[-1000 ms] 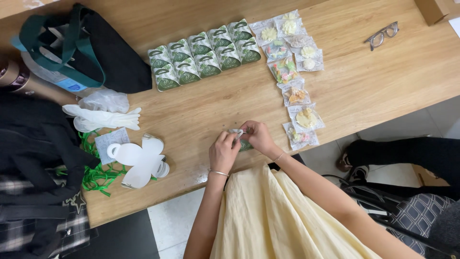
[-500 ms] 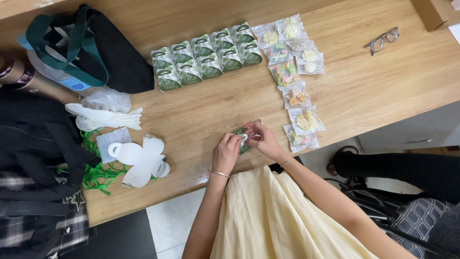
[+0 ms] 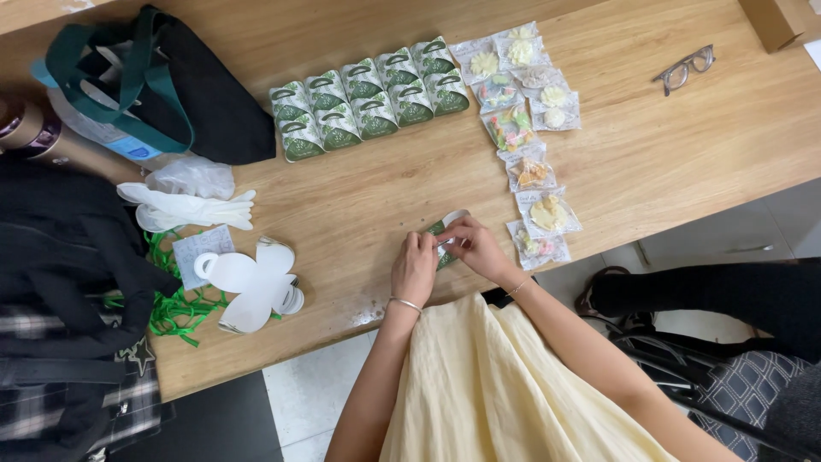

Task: Packaging small bagged items into white decorative cardboard boxes on a workbench.

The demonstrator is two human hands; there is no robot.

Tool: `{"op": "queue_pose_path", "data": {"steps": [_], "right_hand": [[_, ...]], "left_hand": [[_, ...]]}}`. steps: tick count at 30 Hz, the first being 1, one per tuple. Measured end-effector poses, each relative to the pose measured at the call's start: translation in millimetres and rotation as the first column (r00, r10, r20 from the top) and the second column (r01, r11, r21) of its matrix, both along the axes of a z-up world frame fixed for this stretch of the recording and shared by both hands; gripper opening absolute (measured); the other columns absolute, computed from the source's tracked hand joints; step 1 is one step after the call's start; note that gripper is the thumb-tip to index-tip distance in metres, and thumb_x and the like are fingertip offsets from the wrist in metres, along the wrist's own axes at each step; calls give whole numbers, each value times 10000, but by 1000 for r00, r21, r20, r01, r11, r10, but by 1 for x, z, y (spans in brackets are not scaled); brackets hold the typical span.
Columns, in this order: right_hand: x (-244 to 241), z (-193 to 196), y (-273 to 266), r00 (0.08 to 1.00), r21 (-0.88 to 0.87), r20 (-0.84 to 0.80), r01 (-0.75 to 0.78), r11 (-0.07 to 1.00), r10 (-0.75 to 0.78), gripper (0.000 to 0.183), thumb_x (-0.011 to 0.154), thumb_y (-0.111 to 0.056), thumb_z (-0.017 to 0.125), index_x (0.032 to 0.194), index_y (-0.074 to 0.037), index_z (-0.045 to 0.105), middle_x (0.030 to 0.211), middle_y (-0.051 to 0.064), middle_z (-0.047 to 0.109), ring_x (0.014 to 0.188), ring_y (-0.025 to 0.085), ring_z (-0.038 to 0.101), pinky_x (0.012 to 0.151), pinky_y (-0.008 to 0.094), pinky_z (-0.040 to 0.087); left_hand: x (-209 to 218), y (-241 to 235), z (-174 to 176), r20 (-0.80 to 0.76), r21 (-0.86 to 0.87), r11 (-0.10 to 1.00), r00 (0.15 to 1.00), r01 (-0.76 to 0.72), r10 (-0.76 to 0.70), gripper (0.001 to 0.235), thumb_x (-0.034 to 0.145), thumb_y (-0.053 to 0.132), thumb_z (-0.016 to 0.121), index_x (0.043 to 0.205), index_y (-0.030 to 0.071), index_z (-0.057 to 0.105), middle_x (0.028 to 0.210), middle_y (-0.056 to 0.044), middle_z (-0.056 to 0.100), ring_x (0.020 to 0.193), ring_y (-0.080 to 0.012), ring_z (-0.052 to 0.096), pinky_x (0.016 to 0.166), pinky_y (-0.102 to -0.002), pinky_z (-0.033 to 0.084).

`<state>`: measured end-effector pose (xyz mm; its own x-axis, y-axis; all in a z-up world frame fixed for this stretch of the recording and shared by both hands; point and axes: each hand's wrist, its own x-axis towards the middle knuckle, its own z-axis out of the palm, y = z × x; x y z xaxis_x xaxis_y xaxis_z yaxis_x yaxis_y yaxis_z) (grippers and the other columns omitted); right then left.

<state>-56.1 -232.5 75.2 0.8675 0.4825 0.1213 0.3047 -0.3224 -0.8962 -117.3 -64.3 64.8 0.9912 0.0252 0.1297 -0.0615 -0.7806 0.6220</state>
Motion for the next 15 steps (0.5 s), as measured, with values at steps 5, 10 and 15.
{"op": "queue_pose_path", "data": {"steps": [5, 10, 15], "right_hand": [[1, -23, -3, 999, -85, 21, 49, 995, -48, 252, 813, -1, 797, 1029, -131, 812, 909, 100, 630, 745, 208, 622, 652, 334, 523], [7, -31, -5, 982, -152, -167, 65, 986, -91, 281, 828, -22, 809, 1086, -133, 819, 778, 116, 648, 665, 212, 584, 637, 340, 497], [6, -33, -7, 995, -158, -33, 90, 983, -96, 272, 819, 2, 765, 1074, -78, 811, 785, 107, 646, 634, 197, 581, 614, 340, 493]], "left_hand": [[-3, 2, 10, 1, -50, 999, 1000, 10, -10, 164, 929, 124, 677, 1039, 70, 567, 1063, -134, 552, 1033, -353, 612, 817, -480, 528], [-3, 4, 0, 2, -195, 981, 1000, -19, 19, 138, 923, 72, 679, 1029, 80, 590, 1070, -131, 555, 1032, -360, 608, 838, -475, 511], [-7, 5, 2, -25, -323, 942, 996, -87, 84, 135, 936, 112, 699, 1031, 84, 608, 1052, -125, 551, 991, -333, 621, 824, -451, 515]]}}
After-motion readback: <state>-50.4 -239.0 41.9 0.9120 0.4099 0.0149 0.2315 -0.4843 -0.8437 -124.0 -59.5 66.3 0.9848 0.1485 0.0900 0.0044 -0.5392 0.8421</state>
